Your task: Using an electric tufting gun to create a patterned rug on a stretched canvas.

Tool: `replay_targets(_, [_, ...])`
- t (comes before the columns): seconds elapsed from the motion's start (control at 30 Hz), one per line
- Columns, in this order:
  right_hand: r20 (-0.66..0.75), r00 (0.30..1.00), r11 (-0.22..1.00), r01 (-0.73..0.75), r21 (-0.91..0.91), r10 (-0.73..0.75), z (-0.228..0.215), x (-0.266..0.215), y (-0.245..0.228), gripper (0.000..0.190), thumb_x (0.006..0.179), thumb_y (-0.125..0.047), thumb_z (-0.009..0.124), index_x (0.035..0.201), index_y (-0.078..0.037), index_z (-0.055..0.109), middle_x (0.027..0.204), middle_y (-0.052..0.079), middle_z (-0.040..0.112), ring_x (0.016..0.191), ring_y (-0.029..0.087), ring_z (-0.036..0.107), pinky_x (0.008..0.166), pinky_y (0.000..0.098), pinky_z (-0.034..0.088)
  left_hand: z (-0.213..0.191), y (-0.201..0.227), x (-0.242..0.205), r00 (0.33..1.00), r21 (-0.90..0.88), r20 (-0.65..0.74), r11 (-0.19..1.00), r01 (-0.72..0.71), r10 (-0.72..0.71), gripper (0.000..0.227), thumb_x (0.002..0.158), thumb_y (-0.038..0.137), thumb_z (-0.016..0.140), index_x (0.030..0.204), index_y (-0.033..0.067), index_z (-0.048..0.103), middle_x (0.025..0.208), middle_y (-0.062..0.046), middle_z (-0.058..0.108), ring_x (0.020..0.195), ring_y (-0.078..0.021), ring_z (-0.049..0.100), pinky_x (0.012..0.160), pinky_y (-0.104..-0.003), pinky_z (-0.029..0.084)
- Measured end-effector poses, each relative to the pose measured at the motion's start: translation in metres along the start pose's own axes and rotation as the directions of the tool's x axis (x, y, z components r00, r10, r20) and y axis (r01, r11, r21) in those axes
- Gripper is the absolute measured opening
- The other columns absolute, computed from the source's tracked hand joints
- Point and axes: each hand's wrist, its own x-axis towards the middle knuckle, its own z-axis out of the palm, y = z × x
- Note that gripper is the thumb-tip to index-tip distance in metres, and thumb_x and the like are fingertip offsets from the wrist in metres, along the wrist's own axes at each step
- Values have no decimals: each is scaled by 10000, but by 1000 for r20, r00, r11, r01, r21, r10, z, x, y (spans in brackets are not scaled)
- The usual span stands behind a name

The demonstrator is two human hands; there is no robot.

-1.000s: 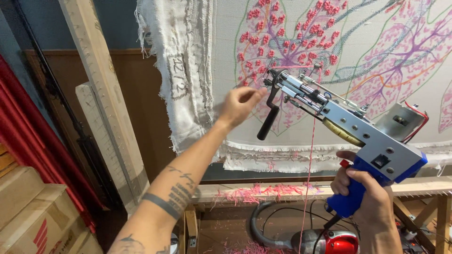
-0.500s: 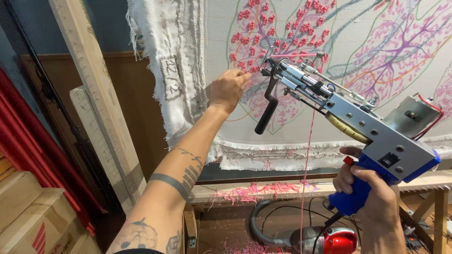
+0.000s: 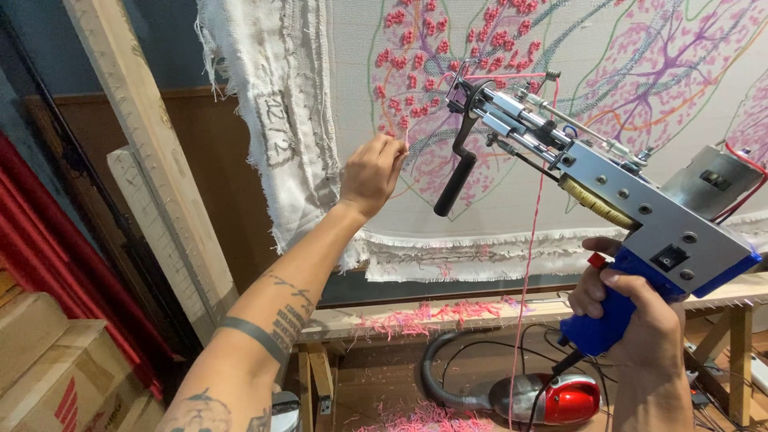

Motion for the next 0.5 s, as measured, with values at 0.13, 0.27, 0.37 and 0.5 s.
replay_targets(0.13, [-13, 999, 999, -38, 28, 39, 2, -2, -1, 377, 714, -117, 504, 1058, 29, 553, 536, 15, 445, 404, 86, 419, 411, 204, 320, 16, -9, -3, 992, 1, 70, 994, -105, 105, 186, 956, 202, 435, 902, 84, 570, 810, -52, 603, 576, -123, 580, 552, -241, 537])
replay_targets(0.27, [-22, 997, 995, -77, 64, 78, 3, -3, 0, 387, 718, -101, 488, 1075, 38, 540, 547, 17, 426, 426, 90, 406, 426, 210, 309, 22, -6, -14, 910, -7, 318, 960, -279, 266, 282, 982, 241, 343, 926, 88, 573, 927, -56, 582, 437, -73, 448, 381, -179, 401])
replay_targets(0.37, [-14, 996, 994, -86, 72, 88, 7, -4, -2, 395, 713, -98, 489, 1077, 44, 537, 541, 22, 423, 426, 94, 400, 427, 211, 299, 25, -8, -20, 855, -28, 438, 955, -294, 277, 253, 963, 249, 394, 891, 82, 570, 904, -17, 542, 476, -83, 453, 386, -182, 405])
replay_targets(0.5, [27, 995, 992, -94, 83, 92, 2, -4, -1, 397, 726, -103, 497, 1095, 37, 533, 558, 29, 431, 436, 103, 409, 435, 216, 298, 11, 1, -3, 986, 203, 163, 977, -65, 32, 680, 851, 685, 214, 691, 173, 632, 826, -25, 652, 409, -50, 363, 365, -195, 292])
